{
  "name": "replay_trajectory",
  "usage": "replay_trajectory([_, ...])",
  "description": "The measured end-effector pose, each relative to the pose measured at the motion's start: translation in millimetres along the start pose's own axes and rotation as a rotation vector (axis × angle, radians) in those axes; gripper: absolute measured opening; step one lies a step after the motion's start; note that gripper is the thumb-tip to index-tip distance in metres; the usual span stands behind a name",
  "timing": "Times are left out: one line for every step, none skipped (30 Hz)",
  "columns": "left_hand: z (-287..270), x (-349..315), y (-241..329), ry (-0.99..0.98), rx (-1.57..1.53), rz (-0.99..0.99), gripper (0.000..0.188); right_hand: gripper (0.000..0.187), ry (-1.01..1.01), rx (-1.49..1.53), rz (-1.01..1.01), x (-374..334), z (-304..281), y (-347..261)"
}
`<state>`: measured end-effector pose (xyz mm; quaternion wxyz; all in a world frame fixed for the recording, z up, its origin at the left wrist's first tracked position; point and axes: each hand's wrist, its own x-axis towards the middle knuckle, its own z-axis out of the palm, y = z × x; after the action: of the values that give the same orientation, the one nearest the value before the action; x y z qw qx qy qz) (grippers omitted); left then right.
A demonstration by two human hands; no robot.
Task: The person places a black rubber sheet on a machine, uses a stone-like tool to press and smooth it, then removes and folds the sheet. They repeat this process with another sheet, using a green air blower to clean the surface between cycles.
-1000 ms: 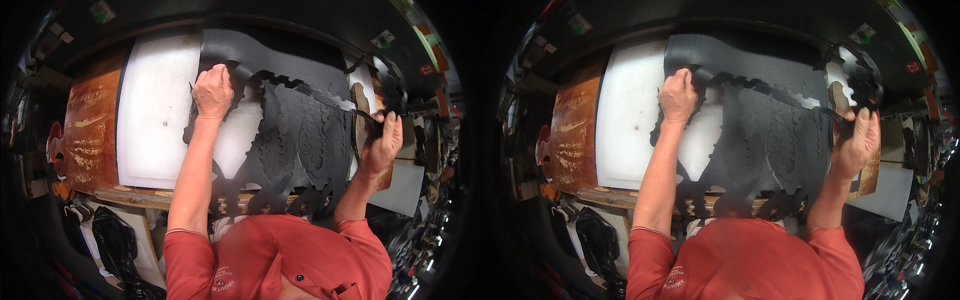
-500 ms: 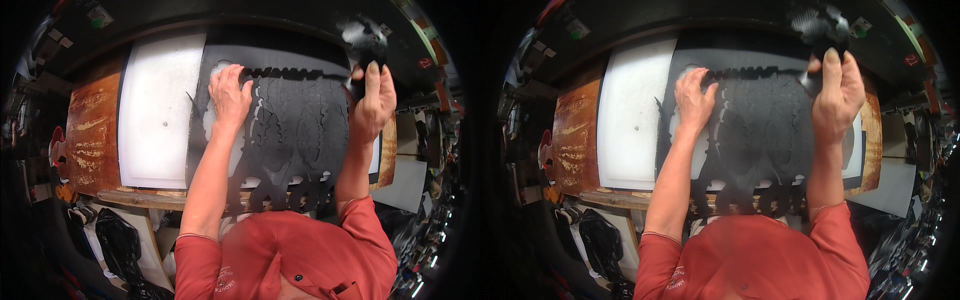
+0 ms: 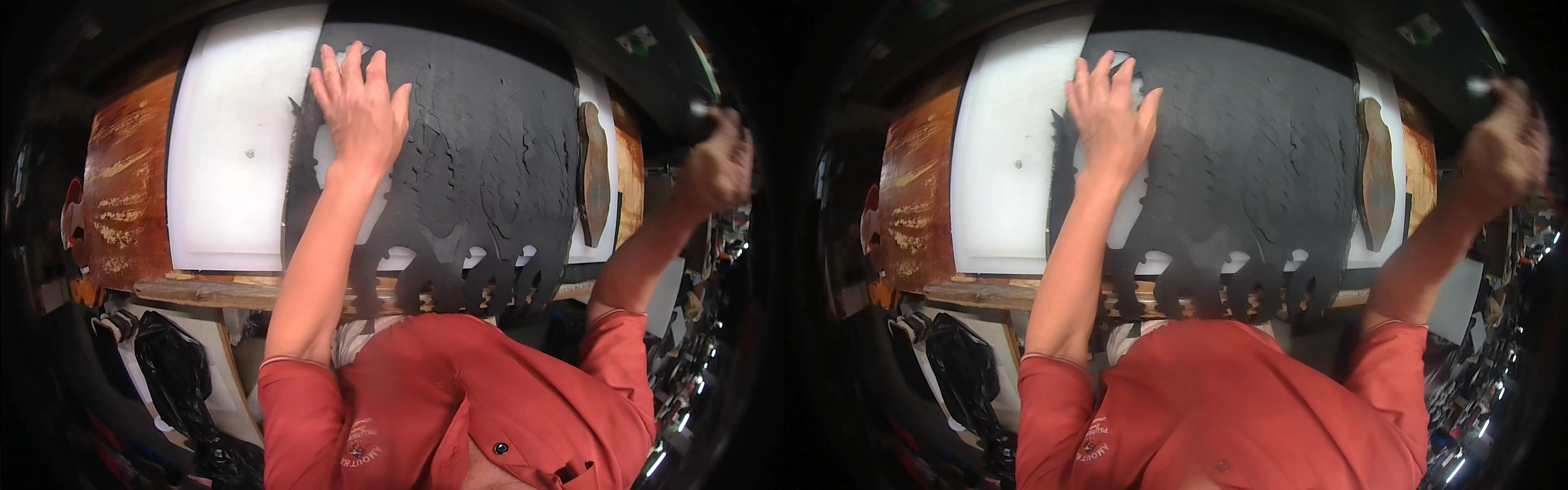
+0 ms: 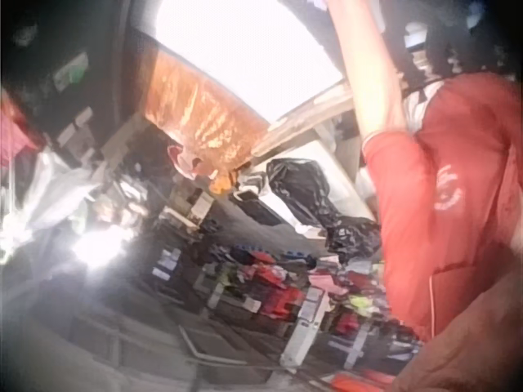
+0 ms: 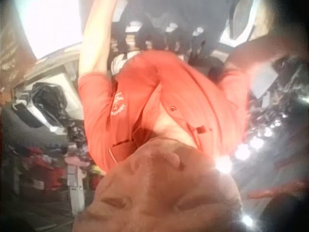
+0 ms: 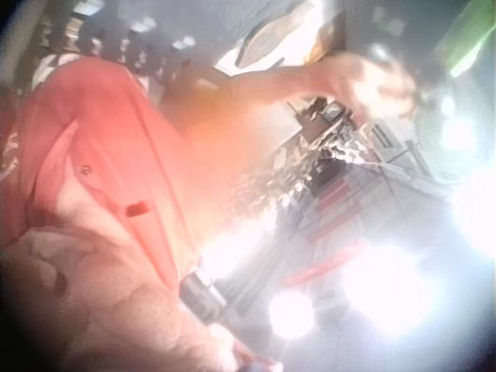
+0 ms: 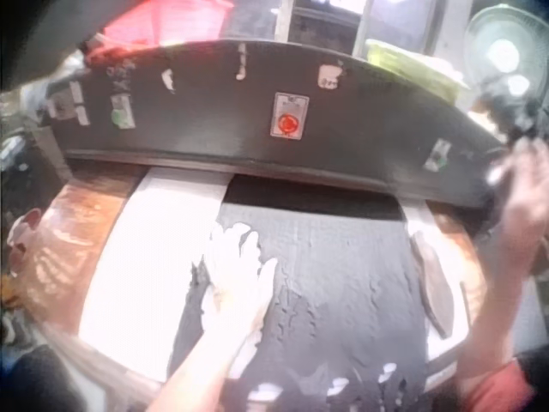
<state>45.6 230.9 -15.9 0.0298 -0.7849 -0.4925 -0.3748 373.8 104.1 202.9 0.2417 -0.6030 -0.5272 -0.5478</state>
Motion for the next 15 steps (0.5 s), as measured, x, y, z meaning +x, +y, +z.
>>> replay_trajectory([-15, -11, 6, -0.046, -0.118, -0.006, 0.05, 0.011, -0.048, 0.21, 0.145, -23, 0, -19])
replay_trajectory([-34, -26, 10, -0.072, -0.239, -0.002, 0.05, 0.012, -0.147, 0.446, 0.09, -47, -2, -38])
replay_trajectory([-54, -44, 14, -0.081, -0.368, -0.005, 0.05, 0.014, -0.28, 0.501, 0.216, -79, -9, -66])
replay_trajectory([-73, -62, 20, -0.235, -0.43, -0.06, 0.05, 0.017, -0.502, 0.594, 0.206, -106, -18, -94])
replay_trajectory([-90, -77, 24, -0.358, -0.499, -0.124, 0.049, 0.021, -0.482, 0.771, 0.04, -125, -16, -119])
replay_trajectory([-103, -91, 30, -0.426, -0.526, -0.163, 0.05, 0.021, -0.644, 0.87, 0.042, -143, -27, -142])
replay_trajectory([-112, -101, 35, -0.483, -0.557, -0.209, 0.051, 0.018, -0.738, 0.92, -0.024, -156, -36, -160])
replay_trajectory([-118, -106, 38, -0.512, -0.55, -0.257, 0.05, 0.018, -0.774, 0.978, -0.029, -166, -46, -174])
replay_trajectory([-121, -107, 37, -0.528, -0.662, -0.437, 0.051, 0.022, -0.763, 1.0, -0.046, -172, -53, -183])
replay_trajectory([-123, -105, 36, -0.565, -0.768, -0.632, 0.052, 0.023, -0.793, 0.985, -0.017, -177, -58, -187])
replay_trajectory([-123, -101, 34, -0.597, -0.87, -0.828, 0.053, 0.025, -0.79, 0.995, 0.012, -180, -62, -190])
replay_trajectory([-120, -93, 28, -0.627, -0.892, -0.916, 0.057, 0.026, -0.802, 0.988, 0.017, -182, -64, -192])
replay_trajectory([-121, -87, 25, -0.673, -0.939, -0.916, 0.06, 0.027, -0.796, 0.992, 0.026, -184, -65, -192])
replay_trajectory([-119, -80, 21, -0.756, -0.894, -0.888, 0.059, 0.028, -0.798, 1.005, 0.035, -185, -65, -191])
replay_trajectory([-118, -74, 19, -0.83, -0.86, -0.859, 0.058, 0.029, -0.775, 1.008, 0.051, -186, -65, -190])
